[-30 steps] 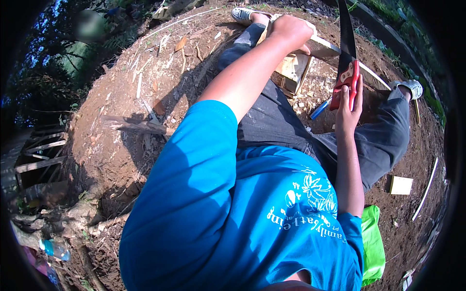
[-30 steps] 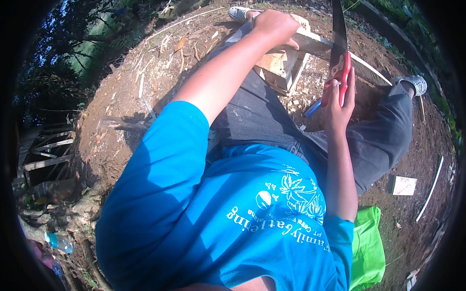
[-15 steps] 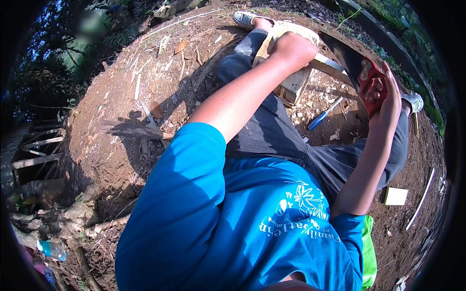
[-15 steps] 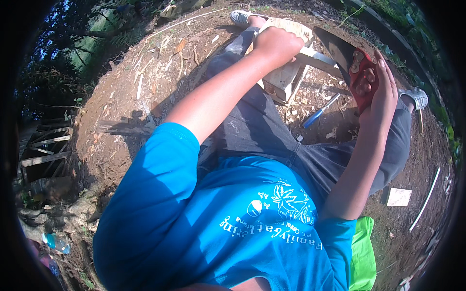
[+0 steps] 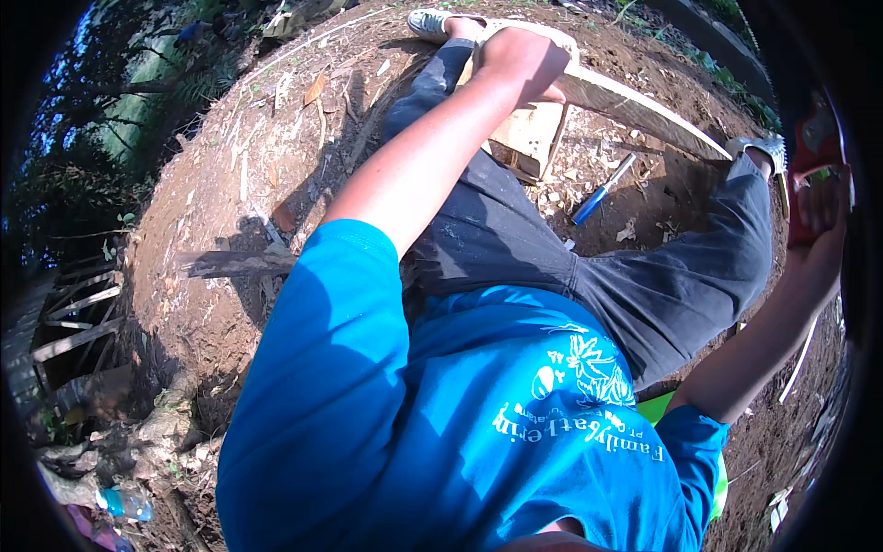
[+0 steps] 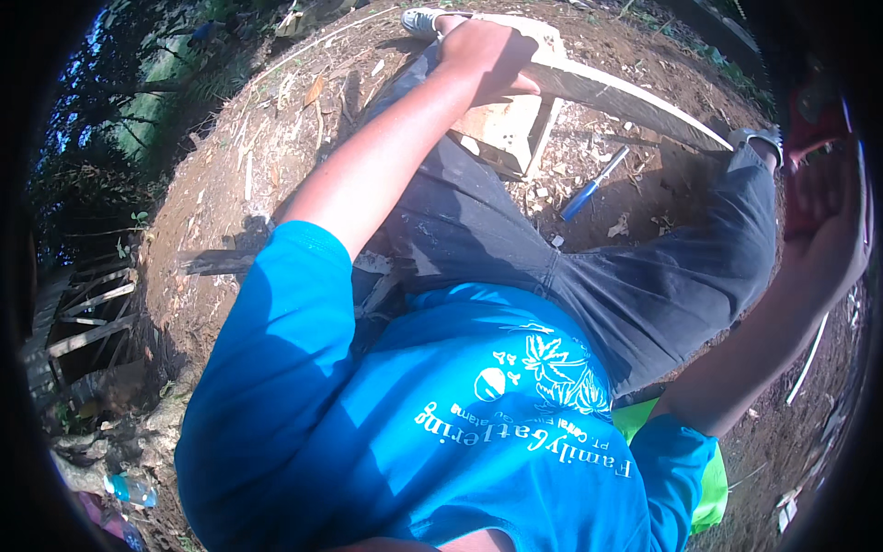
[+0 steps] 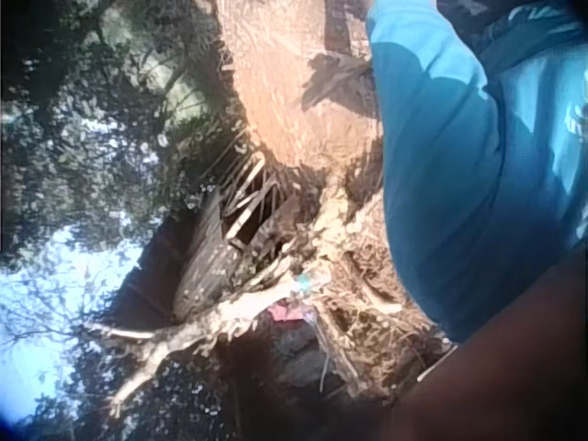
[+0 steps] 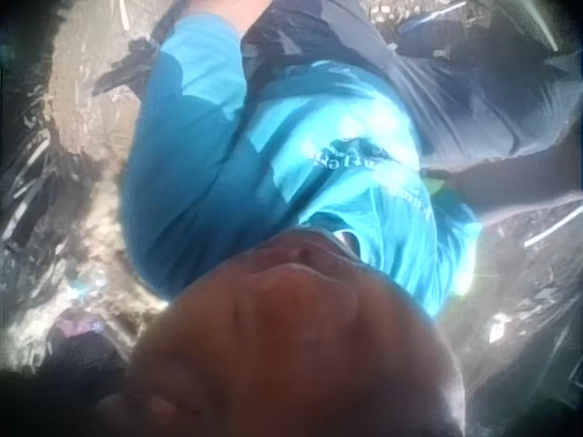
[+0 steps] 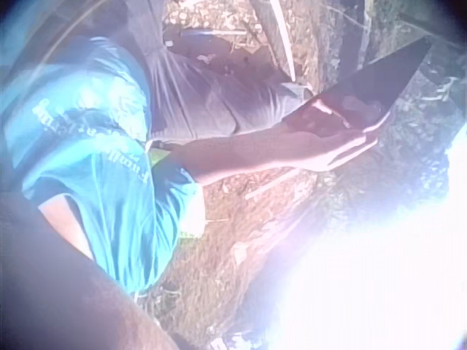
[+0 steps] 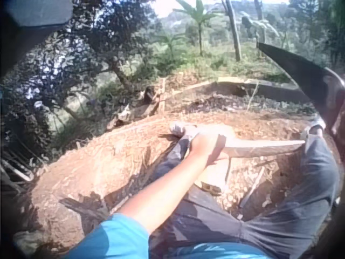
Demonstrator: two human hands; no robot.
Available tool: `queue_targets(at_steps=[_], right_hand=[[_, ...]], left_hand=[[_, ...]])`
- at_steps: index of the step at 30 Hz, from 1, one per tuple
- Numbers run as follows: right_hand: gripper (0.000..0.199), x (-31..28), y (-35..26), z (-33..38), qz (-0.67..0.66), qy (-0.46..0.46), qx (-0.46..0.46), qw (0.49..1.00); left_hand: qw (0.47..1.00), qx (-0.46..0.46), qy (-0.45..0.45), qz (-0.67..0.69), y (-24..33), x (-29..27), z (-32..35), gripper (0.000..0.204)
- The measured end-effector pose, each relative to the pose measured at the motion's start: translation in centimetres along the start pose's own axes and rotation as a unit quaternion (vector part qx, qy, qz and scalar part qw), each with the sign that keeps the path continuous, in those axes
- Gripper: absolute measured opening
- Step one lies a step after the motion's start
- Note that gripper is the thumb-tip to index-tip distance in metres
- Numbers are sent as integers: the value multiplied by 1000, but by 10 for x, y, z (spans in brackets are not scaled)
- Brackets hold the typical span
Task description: The person saws a piece of wood while sitting on the ground, then handles and compares several small wooden boards and blocks.
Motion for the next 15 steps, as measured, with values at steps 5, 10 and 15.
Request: queue_targets(at_steps=[5,10,15], right_hand=[[45,35,56,121,2,10,96,995],[44,25,77,174,-24,13,112,993],[45,21,88,190,24,6,103,994]], left_hand=[[998,16,66,3,-3,18,0,25],[992,63,112,-13,9,10,0,48],[990,71,122,-25,16,5,3,59]])
Point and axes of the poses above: each hand's wrist, its own z-axis away from the middle knuckle, its own x-axis out of the palm, y = z × x, the point moved 10 cm from there along -z, towards the middle knuckle, and after that the axes turned 8 degrees about -x, right-handed, at the moved point
